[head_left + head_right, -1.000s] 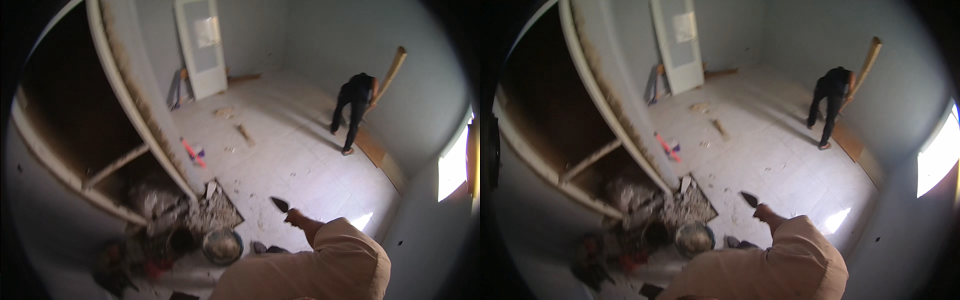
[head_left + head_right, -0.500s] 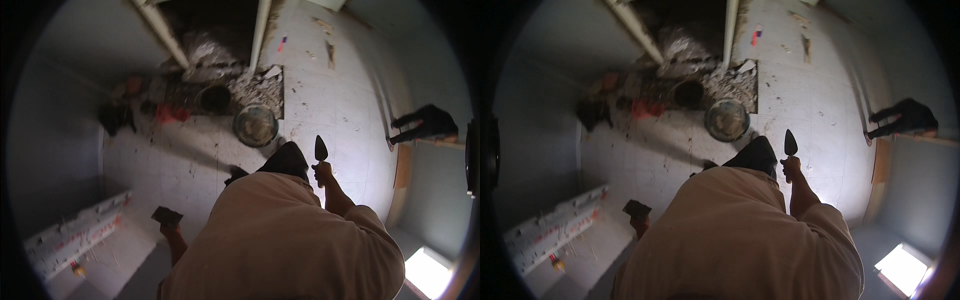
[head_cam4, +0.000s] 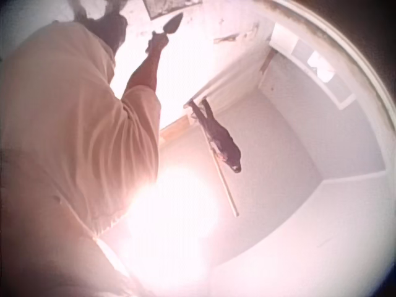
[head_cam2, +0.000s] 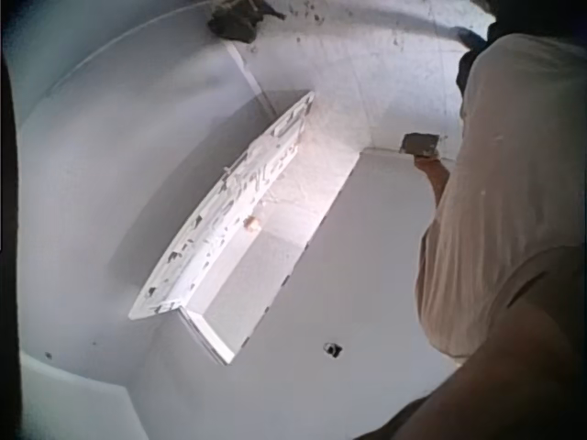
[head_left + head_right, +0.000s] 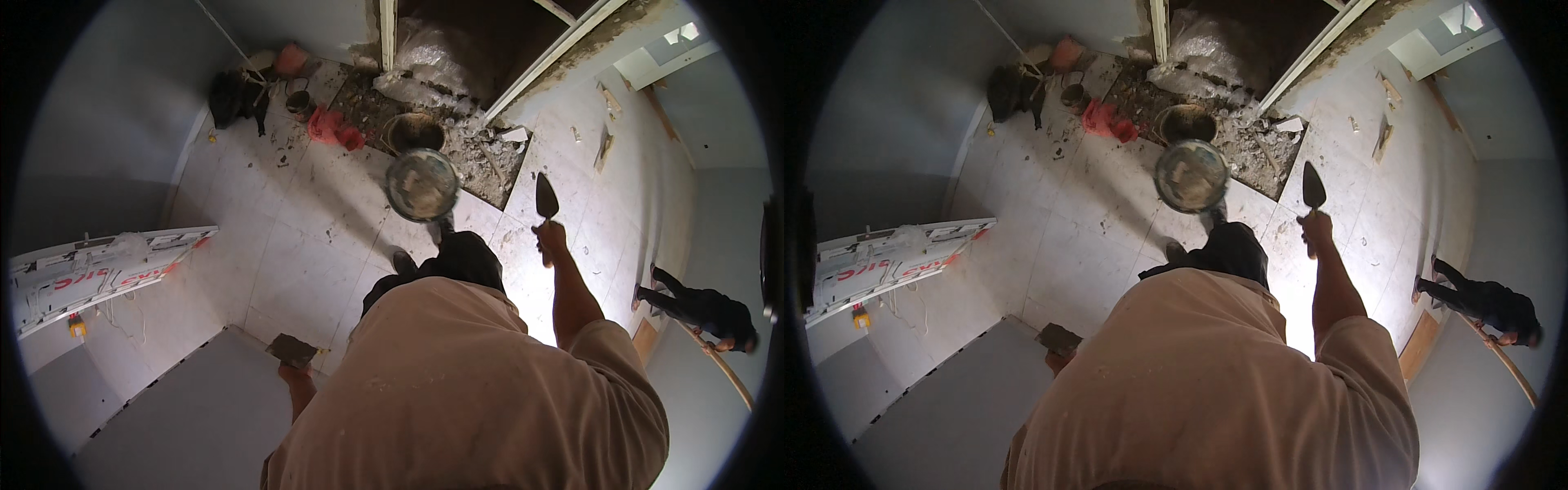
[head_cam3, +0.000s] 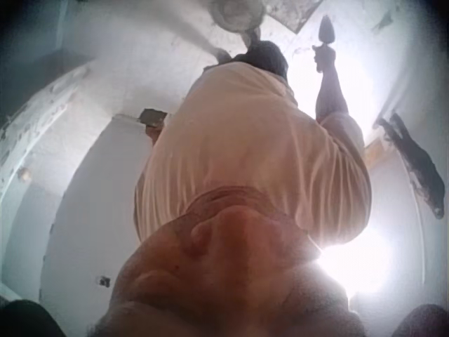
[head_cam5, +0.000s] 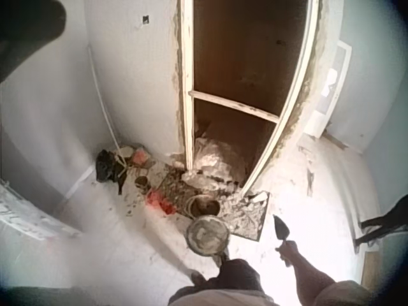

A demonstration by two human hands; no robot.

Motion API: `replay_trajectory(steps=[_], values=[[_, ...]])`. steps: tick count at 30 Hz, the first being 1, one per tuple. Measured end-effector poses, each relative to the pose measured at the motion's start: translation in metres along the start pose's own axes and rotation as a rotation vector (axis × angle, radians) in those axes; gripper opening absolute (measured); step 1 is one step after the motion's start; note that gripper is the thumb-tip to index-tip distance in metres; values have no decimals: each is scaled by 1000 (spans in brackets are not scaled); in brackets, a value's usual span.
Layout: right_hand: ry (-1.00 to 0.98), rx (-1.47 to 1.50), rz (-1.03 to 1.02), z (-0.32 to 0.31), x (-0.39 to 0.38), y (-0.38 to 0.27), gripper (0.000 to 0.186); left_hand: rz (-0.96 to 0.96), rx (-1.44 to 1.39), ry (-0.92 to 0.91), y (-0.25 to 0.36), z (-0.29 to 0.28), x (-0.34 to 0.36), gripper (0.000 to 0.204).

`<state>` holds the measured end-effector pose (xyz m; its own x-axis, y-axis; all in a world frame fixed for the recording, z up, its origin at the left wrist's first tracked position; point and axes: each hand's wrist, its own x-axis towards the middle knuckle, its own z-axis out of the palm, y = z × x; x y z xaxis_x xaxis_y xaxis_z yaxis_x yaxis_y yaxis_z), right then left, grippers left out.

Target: The person applies plaster to the wall area above a door frame using a trowel and a hawk, repeatedly scooping material from a bucket and smoothing it onto the surface.

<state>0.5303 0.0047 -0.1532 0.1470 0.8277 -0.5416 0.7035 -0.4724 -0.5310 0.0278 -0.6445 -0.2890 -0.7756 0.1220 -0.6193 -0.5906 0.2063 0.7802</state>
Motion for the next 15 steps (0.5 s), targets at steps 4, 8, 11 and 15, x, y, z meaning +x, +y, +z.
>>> replay_trajectory(steps=[4, 8, 11, 15], values=[[25, 110, 17, 4, 8, -32, 23, -399, -701, 189, 26, 59, -13, 42], [-113, -67, -3, 37, 18, -4, 30, -318, -663, 75, 51, 81, -7, 41], [-164, 27, 218, 72, 18, 15, 26, -336, -585, 74, 79, 131, 2, 41], [-199, -76, 227, 109, 21, 0, 23, -351, -440, 43, 114, 180, 22, 41]])
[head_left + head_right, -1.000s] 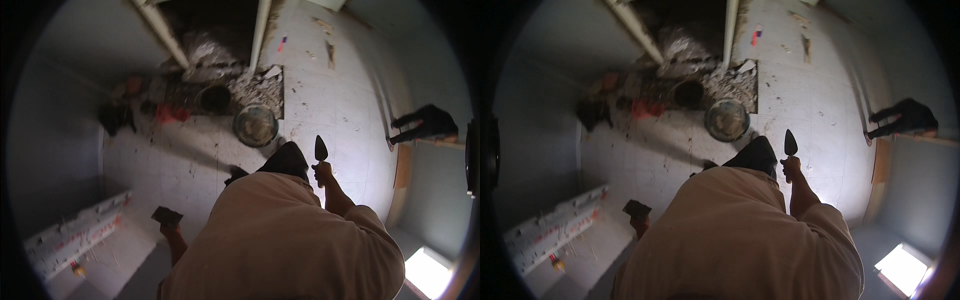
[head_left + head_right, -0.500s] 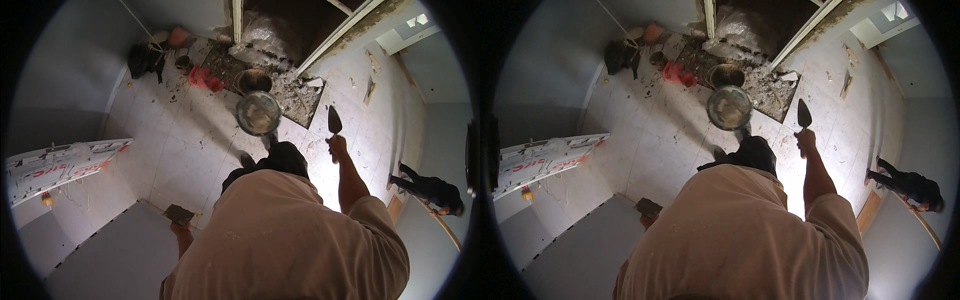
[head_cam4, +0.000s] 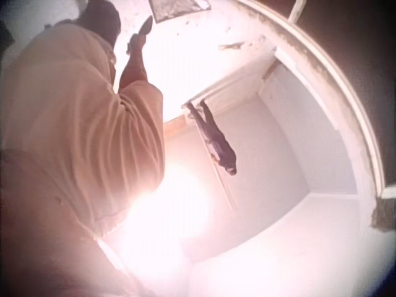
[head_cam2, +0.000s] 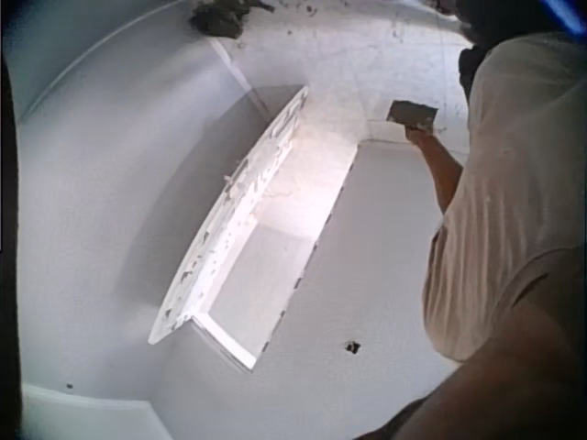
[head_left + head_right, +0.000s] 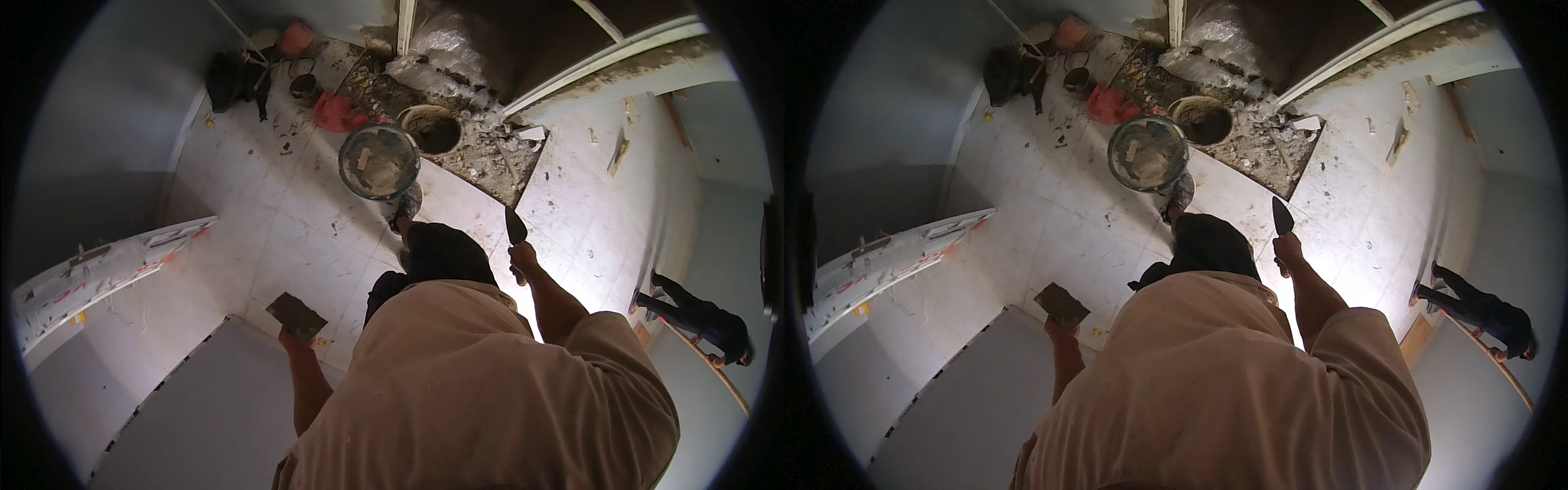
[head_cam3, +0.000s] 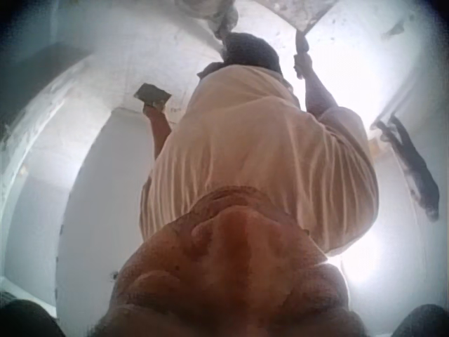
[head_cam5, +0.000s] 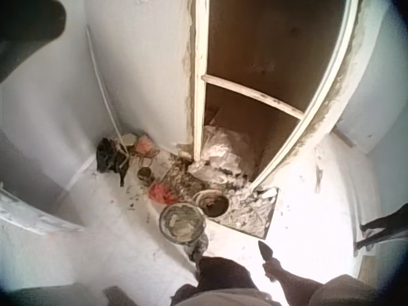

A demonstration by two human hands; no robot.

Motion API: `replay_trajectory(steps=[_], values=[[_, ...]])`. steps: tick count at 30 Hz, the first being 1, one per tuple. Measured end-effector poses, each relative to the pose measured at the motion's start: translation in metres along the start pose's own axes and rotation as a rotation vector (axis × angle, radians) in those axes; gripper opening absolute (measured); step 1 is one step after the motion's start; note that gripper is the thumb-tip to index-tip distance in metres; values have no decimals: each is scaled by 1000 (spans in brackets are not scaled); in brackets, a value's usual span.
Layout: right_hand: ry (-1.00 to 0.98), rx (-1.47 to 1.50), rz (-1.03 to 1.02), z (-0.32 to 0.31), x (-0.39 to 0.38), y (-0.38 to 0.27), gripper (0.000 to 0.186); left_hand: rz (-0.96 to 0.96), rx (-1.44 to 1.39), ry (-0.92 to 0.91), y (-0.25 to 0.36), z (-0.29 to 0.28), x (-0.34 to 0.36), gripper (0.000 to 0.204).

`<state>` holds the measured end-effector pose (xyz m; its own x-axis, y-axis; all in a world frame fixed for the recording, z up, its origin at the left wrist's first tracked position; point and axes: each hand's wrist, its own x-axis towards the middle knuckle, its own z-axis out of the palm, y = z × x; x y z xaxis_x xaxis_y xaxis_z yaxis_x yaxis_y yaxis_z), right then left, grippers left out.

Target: The person applies plaster to the wall area above a door frame using a trowel and a hawk, repeatedly scooping material from a bucket and smoothing it onto the surface.

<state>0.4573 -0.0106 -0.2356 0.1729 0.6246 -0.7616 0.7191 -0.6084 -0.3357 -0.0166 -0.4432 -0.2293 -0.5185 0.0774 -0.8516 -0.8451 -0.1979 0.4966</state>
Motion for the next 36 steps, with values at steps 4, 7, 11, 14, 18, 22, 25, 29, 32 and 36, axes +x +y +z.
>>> replay_trajectory(steps=[4, 7, 11, 14, 18, 22, 25, 29, 32, 36], values=[[-60, 3, 81, 21, 32, -52, 24, -74, 39, 57, 11, 88, -9, 40], [-71, -20, 256, 47, 88, -106, 24, 67, 516, -109, 24, 136, -9, 38], [-60, -512, -157, 94, 226, -148, 29, -62, 560, -139, 19, 205, 31, 37], [11, -794, -273, 142, 309, -214, 30, -245, 587, -87, -2, 212, 73, 39], [60, -837, -295, 188, 402, -262, 28, -622, 269, 146, -38, 193, 132, 44], [360, -751, -328, 219, 477, -250, 25, -778, 355, 85, -59, 149, 167, 40], [245, -796, -377, 257, 488, -230, 23, -840, 367, 41, -61, 102, 181, 41], [180, -724, -571, 282, 467, -216, 20, -947, 204, -23, -52, 129, 175, 54], [-264, -209, -241, 267, 508, -202, 21, -1060, 12, -219, -75, 183, 189, 65], [91, -837, -504, 249, 540, -167, 28, -1030, 266, -124, -66, 143, 214, 69]])
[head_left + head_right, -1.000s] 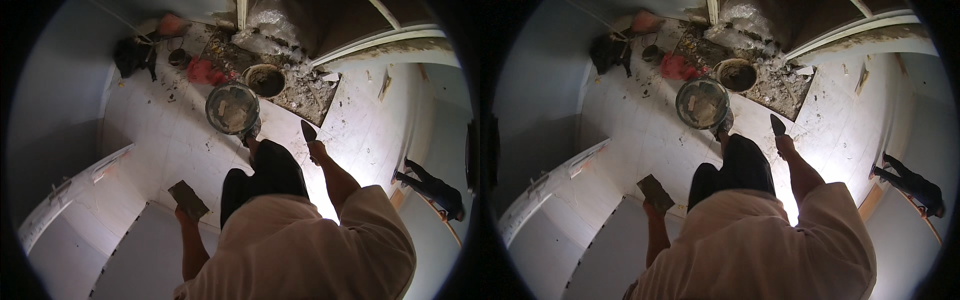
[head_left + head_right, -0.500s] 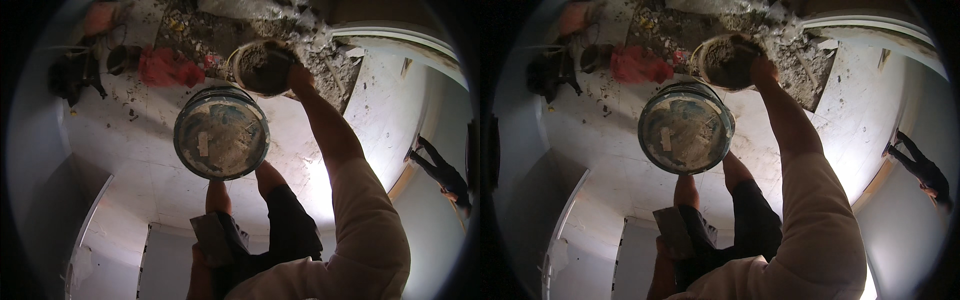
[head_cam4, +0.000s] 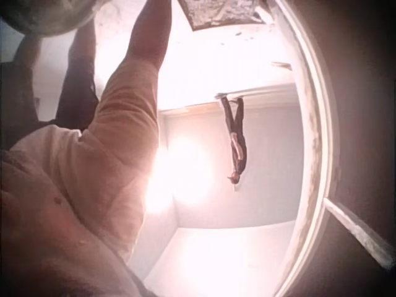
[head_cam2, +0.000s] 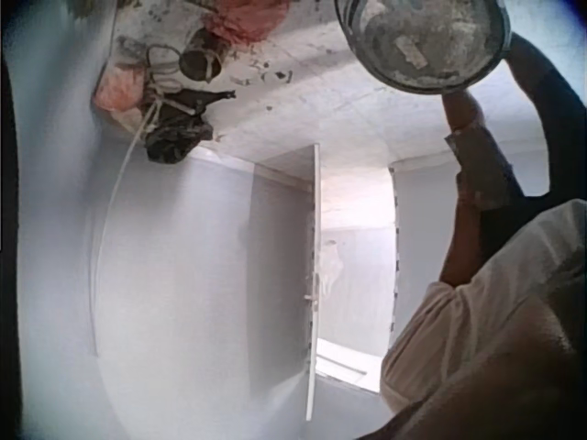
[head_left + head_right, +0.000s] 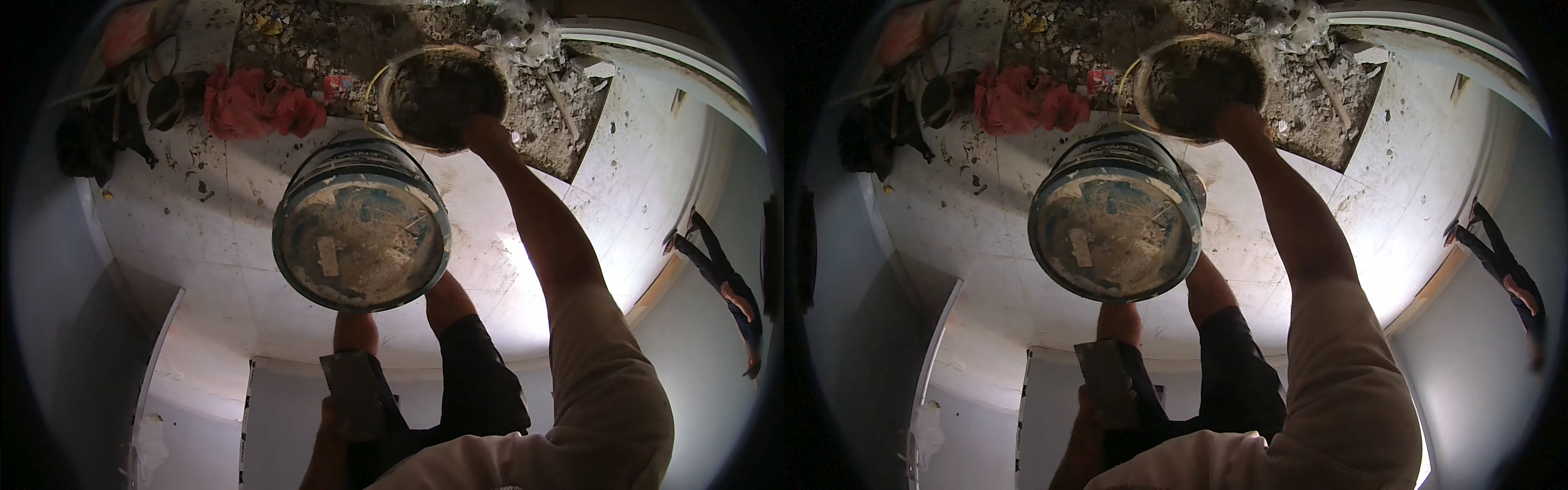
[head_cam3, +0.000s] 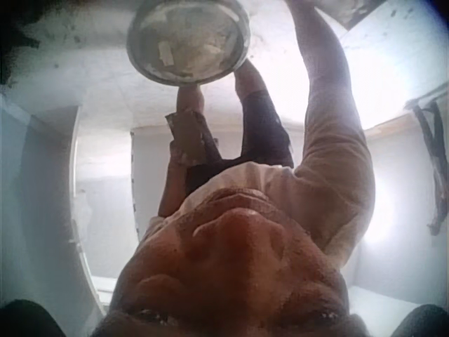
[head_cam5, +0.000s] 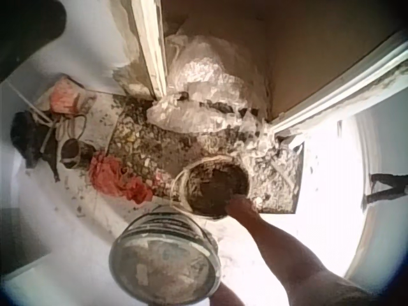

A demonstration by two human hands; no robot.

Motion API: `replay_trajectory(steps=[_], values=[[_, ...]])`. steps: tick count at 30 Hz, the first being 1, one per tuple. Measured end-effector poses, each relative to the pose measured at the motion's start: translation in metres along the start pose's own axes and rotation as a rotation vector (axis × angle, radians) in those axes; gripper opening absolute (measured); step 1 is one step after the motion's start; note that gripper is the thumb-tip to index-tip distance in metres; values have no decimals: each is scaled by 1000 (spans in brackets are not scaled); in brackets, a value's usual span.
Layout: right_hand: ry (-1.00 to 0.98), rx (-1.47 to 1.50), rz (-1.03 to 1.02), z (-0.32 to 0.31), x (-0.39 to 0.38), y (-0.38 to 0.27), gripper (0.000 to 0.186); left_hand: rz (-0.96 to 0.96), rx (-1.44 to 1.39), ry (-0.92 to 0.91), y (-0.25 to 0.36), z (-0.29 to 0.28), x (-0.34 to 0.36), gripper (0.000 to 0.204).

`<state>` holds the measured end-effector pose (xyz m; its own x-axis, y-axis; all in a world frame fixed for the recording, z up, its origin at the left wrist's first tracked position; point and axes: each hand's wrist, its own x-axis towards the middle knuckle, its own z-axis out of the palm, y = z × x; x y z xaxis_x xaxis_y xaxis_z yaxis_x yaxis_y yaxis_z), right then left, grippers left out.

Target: The person applies plaster to the wall area above a door frame using a trowel and a hawk, repeatedly scooping material from a bucket and smoothing it onto the surface.

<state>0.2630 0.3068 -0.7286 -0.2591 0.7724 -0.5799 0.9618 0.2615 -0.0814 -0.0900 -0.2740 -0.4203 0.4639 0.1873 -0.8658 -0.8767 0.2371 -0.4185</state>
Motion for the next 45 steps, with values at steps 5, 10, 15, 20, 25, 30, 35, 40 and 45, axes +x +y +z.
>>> replay_trajectory(steps=[5, 10, 15, 20, 25, 30, 35, 40, 45], values=[[179, 117, 353, -55, -43, -65, 37, 183, 191, 297, -14, -16, -15, 34], [-64, 140, 154, -45, -9, -96, 31, 277, 185, 228, -20, -40, -23, 32], [-130, -81, -252, 30, 40, -41, 18, 168, 518, 405, 7, 49, -11, 44], [-295, 1197, 443, -30, -19, -123, 29, 258, 896, 455, -5, 76, -48, 46], [102, 1339, 264, -49, -100, -49, 35, 303, 1690, 289, 30, 185, -30, 59], [138, 1279, 227, -172, -210, -83, 30, 430, 867, -65, 57, 220, 35, 58], [225, 1343, 124, -334, -344, -140, 28, 348, 407, -651, 51, 396, 46, 56], [509, 1047, 89, -438, -438, -224, 26, 345, 353, -1017, 30, 493, -27, 65], [747, 726, -66, -477, -475, -289, 28, 316, 318, -1144, 11, 524, -106, 64]])
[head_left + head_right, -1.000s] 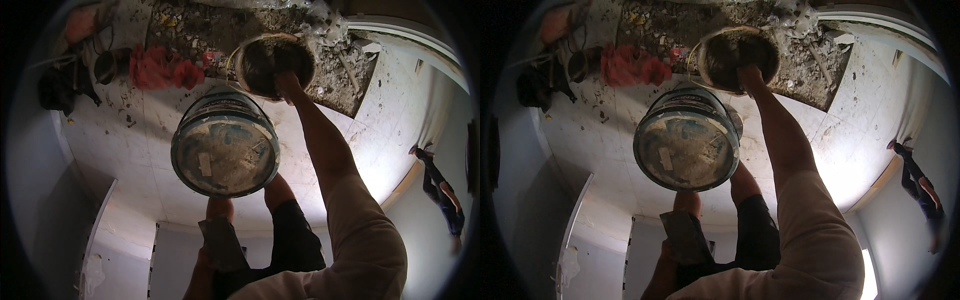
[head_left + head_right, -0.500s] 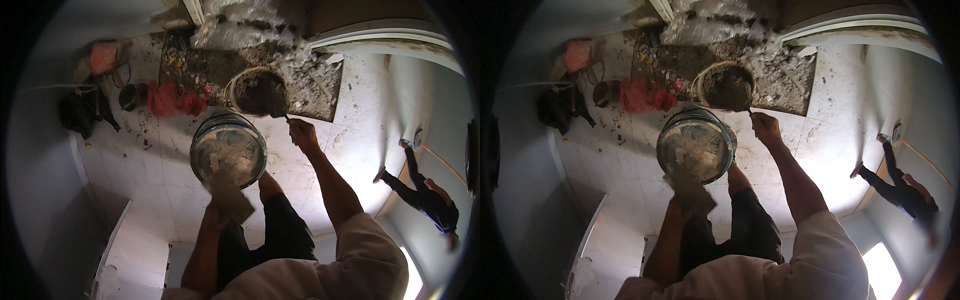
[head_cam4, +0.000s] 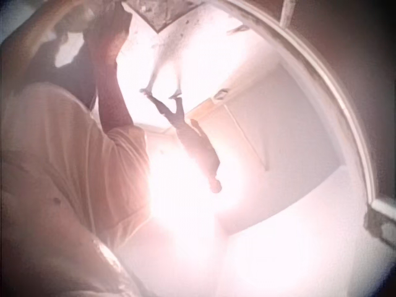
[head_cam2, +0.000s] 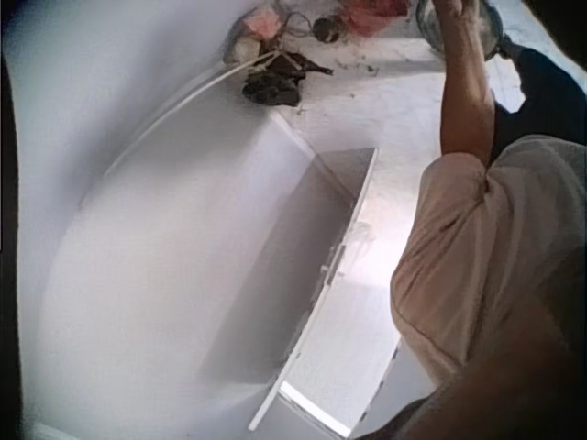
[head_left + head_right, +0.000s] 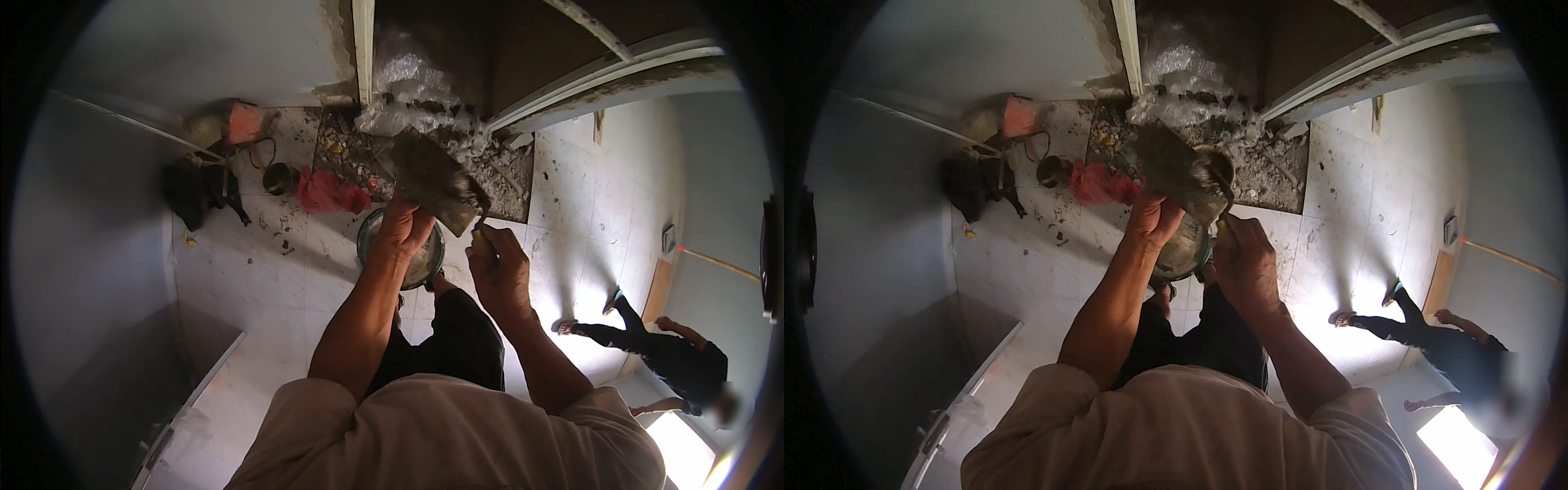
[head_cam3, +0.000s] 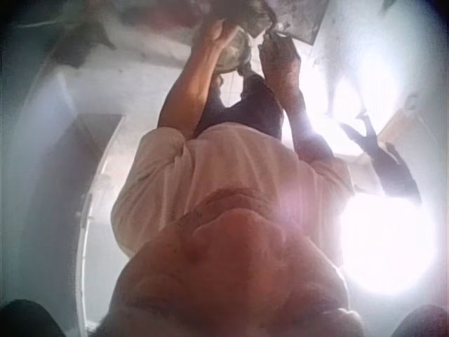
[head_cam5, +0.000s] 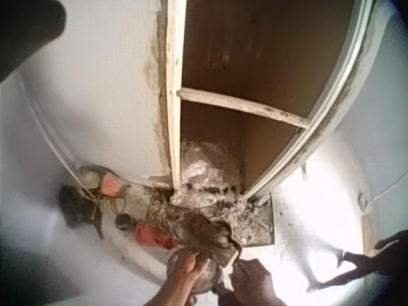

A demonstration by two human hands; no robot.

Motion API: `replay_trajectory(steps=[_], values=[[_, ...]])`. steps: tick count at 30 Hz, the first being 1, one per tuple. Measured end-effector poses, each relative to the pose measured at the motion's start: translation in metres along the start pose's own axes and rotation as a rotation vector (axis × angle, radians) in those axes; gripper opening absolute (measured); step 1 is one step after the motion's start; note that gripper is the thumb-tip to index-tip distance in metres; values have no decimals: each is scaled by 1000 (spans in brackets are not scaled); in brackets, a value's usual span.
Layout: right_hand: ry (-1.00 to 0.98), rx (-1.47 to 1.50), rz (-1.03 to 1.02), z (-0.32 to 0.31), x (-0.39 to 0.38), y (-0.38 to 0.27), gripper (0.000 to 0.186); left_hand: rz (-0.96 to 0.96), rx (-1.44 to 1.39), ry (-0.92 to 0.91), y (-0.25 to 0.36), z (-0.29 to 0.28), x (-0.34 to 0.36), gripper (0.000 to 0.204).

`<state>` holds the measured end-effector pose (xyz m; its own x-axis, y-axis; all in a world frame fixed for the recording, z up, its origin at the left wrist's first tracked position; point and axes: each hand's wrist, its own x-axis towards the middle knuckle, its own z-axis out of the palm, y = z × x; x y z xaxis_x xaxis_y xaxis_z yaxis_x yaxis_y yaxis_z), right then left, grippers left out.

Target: The person applies plaster to the wall area above a door frame using a trowel and a hawk, repeatedly scooping material from a bucket and smoothing it onto the surface.

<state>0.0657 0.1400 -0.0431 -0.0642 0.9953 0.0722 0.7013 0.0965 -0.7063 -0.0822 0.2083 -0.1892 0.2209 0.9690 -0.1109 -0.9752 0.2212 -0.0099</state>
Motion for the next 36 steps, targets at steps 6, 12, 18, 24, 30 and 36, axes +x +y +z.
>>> replay_trajectory(steps=[6, 12, 18, 24, 30, 36], values=[[189, 211, 115, -24, -11, -70, 26, -29, -6, 70, 44, 24, -41, 63], [160, 91, 211, -84, 20, -66, 33, -7, 101, 42, 114, 49, -74, 48], [181, -36, 270, -118, 34, -54, 37, 64, 159, 124, 156, 72, -76, 46], [-51, 47, 226, -123, 53, -53, 31, 40, 188, 80, 146, 98, -25, 48], [-302, -142, -106, -179, 141, -119, 20, -76, 110, 106, 134, 190, 43, 44], [-407, -471, -277, -289, 208, -218, 19, -23, 106, 55, 123, 313, 82, 39]])
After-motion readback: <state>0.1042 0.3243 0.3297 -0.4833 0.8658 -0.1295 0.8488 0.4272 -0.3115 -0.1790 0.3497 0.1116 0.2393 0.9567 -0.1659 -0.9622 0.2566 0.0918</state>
